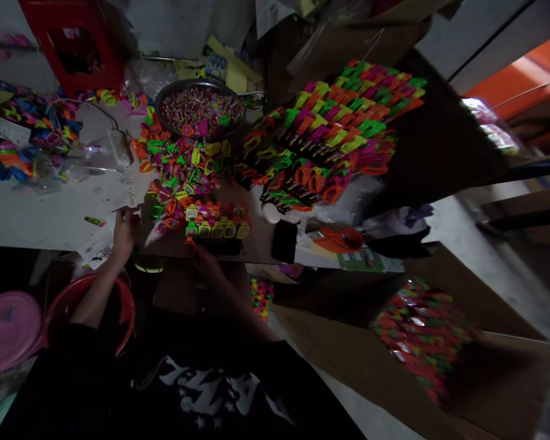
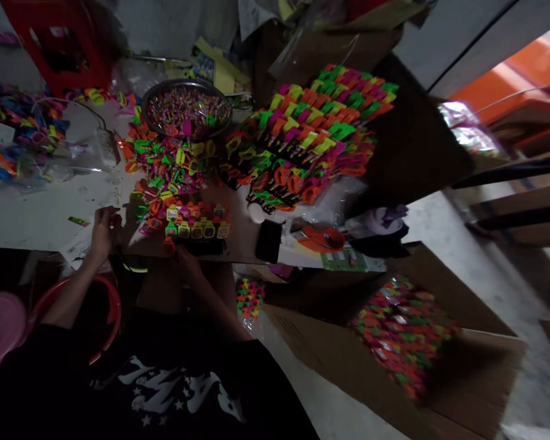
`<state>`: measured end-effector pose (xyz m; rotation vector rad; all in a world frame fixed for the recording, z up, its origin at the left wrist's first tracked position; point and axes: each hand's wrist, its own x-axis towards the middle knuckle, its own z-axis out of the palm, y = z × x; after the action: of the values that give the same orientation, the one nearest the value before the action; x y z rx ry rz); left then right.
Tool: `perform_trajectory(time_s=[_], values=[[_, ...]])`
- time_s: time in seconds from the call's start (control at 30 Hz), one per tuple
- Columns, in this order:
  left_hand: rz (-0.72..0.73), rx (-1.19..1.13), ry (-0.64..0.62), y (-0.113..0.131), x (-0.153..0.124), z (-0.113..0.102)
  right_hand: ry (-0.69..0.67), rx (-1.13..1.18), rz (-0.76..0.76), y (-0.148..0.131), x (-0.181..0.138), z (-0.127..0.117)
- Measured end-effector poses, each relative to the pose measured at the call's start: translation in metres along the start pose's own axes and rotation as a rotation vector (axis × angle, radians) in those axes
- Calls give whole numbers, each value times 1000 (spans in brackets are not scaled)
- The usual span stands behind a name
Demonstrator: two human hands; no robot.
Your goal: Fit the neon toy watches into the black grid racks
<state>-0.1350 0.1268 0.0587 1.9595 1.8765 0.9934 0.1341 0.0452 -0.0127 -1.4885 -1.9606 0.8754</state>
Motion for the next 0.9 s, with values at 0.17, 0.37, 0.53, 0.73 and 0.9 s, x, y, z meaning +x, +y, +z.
perform_trajectory(time_s=[0.17, 0.37, 0.53, 0.73, 0.9], values=[[-55, -273, 79, 35, -38, -27, 67, 16, -21, -5, -5, -15], [108, -313, -383, 90, -78, -46, 144, -47, -237, -38, -32, -46], [253, -325, -566, 128, -94, -34, 41, 57, -368, -50, -48, -52], [127, -348, -308, 104, -99, 2, 90, 306, -58, -10, -43, -49], [-193, -321, -362, 55, -102, 57, 223, 454, 149, 22, -10, -31]])
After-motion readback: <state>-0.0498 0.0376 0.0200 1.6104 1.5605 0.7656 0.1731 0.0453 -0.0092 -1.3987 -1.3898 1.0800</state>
